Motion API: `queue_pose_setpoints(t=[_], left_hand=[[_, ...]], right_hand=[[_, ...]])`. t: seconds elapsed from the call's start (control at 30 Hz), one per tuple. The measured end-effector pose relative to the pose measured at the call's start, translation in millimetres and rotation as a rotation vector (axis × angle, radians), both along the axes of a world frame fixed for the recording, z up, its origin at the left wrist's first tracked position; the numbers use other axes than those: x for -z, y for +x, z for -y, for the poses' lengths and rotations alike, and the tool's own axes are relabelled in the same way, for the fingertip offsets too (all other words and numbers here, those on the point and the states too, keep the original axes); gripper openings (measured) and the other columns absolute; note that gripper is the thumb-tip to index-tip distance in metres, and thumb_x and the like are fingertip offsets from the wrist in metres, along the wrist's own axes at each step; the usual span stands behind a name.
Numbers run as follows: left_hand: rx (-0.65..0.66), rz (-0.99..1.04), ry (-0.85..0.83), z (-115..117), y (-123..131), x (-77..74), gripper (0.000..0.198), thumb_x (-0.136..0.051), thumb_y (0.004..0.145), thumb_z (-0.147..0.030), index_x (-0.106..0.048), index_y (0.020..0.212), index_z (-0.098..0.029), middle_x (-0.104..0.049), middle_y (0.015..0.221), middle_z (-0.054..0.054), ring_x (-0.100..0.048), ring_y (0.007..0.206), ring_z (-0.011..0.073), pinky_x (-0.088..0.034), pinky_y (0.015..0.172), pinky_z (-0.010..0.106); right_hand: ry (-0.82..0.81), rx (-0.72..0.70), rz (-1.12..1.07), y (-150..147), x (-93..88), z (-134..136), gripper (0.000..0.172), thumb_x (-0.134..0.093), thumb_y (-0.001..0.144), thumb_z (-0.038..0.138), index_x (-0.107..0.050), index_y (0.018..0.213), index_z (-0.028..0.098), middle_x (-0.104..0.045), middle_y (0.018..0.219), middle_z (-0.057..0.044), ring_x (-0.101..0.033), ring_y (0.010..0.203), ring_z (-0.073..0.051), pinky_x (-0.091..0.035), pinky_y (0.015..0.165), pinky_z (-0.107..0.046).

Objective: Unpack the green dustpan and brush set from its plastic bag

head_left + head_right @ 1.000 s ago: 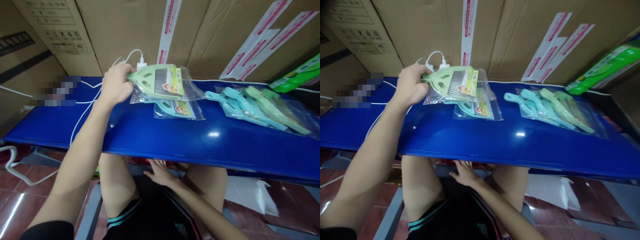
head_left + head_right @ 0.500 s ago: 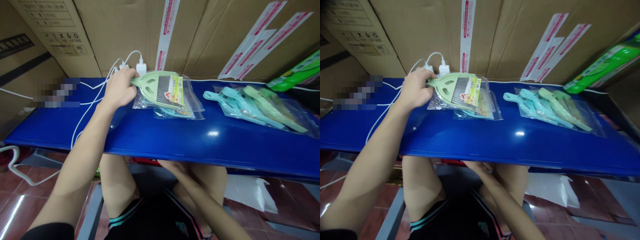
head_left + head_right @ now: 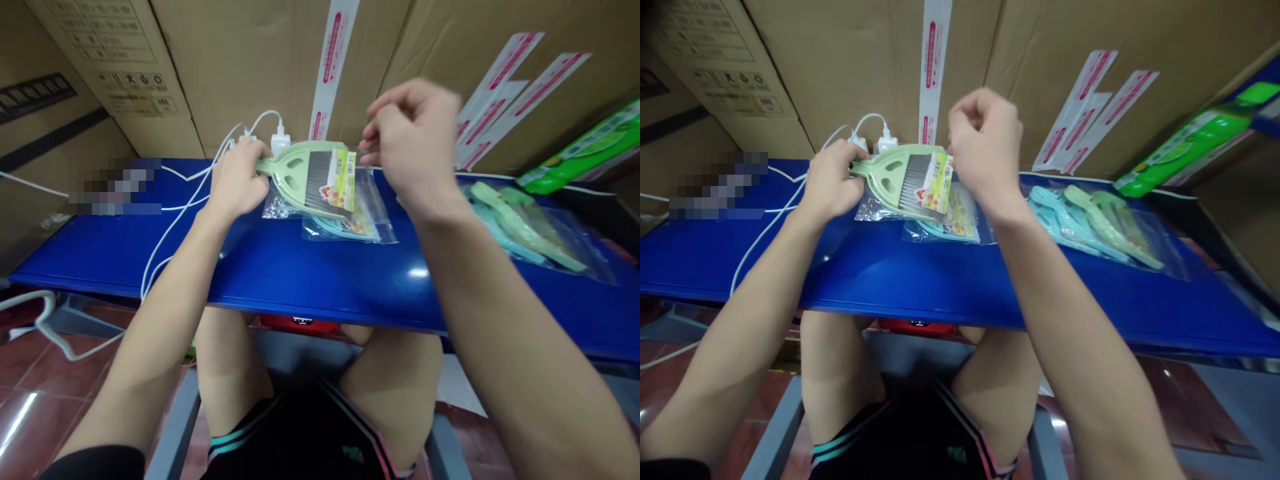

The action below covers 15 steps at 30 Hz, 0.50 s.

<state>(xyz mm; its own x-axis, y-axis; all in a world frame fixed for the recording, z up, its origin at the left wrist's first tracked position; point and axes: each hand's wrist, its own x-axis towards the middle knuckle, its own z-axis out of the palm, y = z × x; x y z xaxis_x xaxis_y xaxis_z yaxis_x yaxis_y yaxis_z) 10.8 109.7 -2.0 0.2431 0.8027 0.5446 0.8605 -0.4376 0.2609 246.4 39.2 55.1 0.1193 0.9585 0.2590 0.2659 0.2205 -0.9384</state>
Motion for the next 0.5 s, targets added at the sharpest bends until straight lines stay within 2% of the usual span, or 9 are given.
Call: queue_pose_setpoints(t=[0.07,0.17,0.3,0.5], left_hand=[[-0.012,0.002,-0.001,-1,-1,1.0,0.022,-0.063,0.086,-0.026,-0.070,0.106,-0.029,-0.077,0.122,0.006,-0.068,0.124,0.0341,-0.057,0.106,0.050],[-0.051,0.002,-0.043,0,-1,0.2,0.028,-0.065,0.081,-0.018,-0.070,0.105,-0.030,-0.078,0.120,0.006,-0.071,0.120,0.0324,-0.058,0.104,0.047],[-0.083,0.016,-0.049,3,1,-2.7,0.035,-0.063,0.075,-0.011,-0.071,0.104,-0.030,-0.077,0.118,0.006,-0.072,0.117,0.0322,-0.059,0.101,0.048],[-0.084,0.016,0.001,2,2,-0.8,0.029,-0.064,0.080,-0.015,-0.069,0.104,-0.030,-0.076,0.118,0.006,-0.071,0.118,0.0315,-0.058,0.104,0.047]], right_hand=[[-0.025,0.197,-0.048,0,6.8,-32,0.019,-0.049,0.101,0.009,-0.056,0.086,0.019,-0.056,0.075,0.000,-0.056,0.069,-0.009,-0.046,0.062,-0.021],[-0.107,0.288,-0.085,6,26.0,-47,0.022,-0.048,0.099,0.006,-0.054,0.082,0.018,-0.053,0.071,0.002,-0.052,0.059,-0.008,-0.047,0.057,-0.021],[-0.200,0.261,-0.106,15,44.6,-41,0.019,-0.054,0.095,0.007,-0.058,0.081,0.018,-0.057,0.070,0.001,-0.052,0.055,-0.008,-0.047,0.052,-0.021],[-0.340,0.083,-0.171,18,46.3,-37,0.018,-0.058,0.092,0.007,-0.062,0.077,0.015,-0.061,0.070,-0.003,-0.057,0.054,-0.009,-0.047,0.049,-0.021]])
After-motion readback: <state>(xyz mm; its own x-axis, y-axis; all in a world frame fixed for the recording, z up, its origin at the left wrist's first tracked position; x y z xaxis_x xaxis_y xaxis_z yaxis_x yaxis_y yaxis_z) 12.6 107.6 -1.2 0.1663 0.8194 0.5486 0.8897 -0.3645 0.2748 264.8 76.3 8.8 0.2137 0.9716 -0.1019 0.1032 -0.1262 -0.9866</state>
